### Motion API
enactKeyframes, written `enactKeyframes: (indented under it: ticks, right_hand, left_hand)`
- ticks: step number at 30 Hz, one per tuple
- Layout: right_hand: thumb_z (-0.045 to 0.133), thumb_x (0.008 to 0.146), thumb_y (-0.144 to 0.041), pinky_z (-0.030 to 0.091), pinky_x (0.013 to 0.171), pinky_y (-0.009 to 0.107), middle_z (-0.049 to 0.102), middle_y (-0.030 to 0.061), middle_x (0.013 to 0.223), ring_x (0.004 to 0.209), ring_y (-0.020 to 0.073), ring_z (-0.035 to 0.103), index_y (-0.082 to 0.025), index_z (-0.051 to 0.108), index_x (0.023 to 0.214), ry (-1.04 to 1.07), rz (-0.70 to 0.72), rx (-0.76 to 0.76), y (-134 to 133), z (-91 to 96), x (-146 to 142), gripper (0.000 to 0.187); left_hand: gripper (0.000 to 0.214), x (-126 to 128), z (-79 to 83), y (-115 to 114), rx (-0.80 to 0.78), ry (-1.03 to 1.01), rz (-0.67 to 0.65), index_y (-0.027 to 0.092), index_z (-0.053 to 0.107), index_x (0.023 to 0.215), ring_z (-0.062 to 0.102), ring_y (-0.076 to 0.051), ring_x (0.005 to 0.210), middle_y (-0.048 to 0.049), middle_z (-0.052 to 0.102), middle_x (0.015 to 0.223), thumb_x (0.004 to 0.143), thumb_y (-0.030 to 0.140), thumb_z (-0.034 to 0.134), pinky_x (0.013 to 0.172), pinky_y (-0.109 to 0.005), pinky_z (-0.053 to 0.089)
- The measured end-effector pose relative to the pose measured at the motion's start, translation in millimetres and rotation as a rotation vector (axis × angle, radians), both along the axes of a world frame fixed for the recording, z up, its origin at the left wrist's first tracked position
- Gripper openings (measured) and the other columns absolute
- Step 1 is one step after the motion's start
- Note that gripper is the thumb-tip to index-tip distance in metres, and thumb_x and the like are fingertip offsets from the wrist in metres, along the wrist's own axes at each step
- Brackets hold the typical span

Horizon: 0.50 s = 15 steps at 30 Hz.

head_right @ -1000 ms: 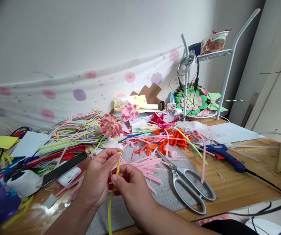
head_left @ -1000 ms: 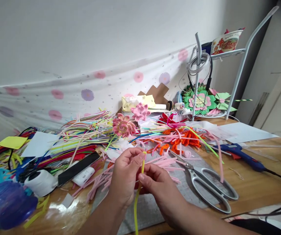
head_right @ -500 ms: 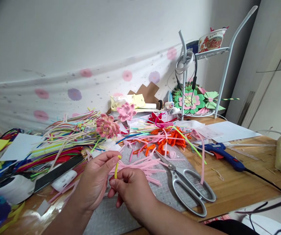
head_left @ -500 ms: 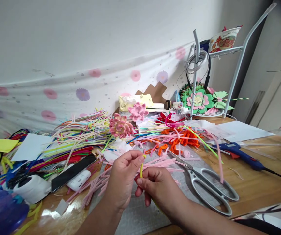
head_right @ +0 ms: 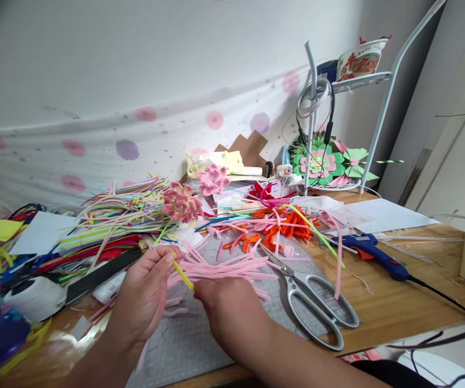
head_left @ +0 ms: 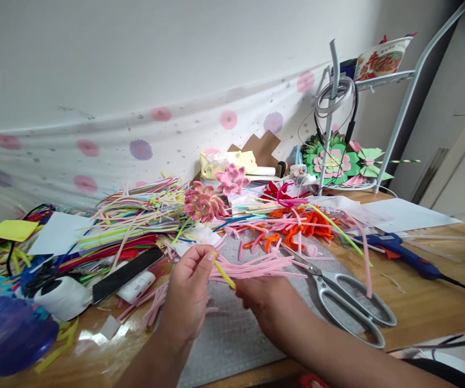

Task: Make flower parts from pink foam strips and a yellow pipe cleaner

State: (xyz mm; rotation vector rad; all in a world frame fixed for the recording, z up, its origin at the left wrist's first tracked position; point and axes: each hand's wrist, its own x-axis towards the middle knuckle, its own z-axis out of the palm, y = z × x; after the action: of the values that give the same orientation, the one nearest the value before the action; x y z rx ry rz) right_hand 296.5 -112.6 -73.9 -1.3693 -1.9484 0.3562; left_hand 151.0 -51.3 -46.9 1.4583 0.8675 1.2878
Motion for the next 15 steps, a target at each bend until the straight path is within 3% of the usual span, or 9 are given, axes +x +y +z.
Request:
enactKeyframes:
  ticks: [3,6,11,15]
  right_hand:
    - [0.048,0.081,-0.009,0.028,0.055,0.024,0.065,0.0030,0.072,0.064,0.0153,0.056,-0.022,0.065,0.093,-0.264,-0.050,0.098,-2.2,18.9,21.9,0.025]
    - [0.049,0.082,-0.010,0.024,0.053,0.026,0.064,0.0022,0.069,0.062,0.0150,0.053,-0.024,0.065,0.097,-0.402,-0.066,0.207,-3.3,34.5,42.4,0.026]
    - [0.049,0.086,-0.016,0.024,0.054,0.027,0.059,0.0012,0.062,0.061,0.0142,0.048,-0.021,0.064,0.077,-0.520,-0.012,0.283,-4.3,54.0,63.3,0.018]
    - [0.051,0.086,-0.019,0.030,0.064,0.030,0.055,0.0005,0.056,0.065,0.0153,0.044,-0.020,0.059,0.061,-0.603,0.082,0.379,2.2,64.7,58.2,0.026]
  left_hand:
    - [0.013,-12.9,1.3,1.5,0.111,0.280,-0.001,0.018,0.056,0.075,0.049,-0.015,0.070,0.0004,0.055,0.072,0.081,0.029,0.053,0.065,-0.024,0.036]
    - [0.014,-18.8,4.4,0.2,0.246,0.556,-0.058,0.019,0.053,0.073,0.049,-0.016,0.070,-0.0001,0.053,0.071,0.083,0.028,0.049,0.067,-0.026,0.036]
    - [0.011,-13.1,9.1,-8.0,0.361,0.835,-0.309,0.021,0.050,0.072,0.050,-0.018,0.075,-0.0014,0.055,0.077,0.082,0.022,0.046,0.070,-0.027,0.036]
    - [0.007,3.0,6.8,-17.8,0.309,0.892,-0.575,0.021,0.055,0.072,0.051,-0.018,0.074,-0.0013,0.058,0.077,0.074,0.016,0.052,0.070,-0.027,0.036]
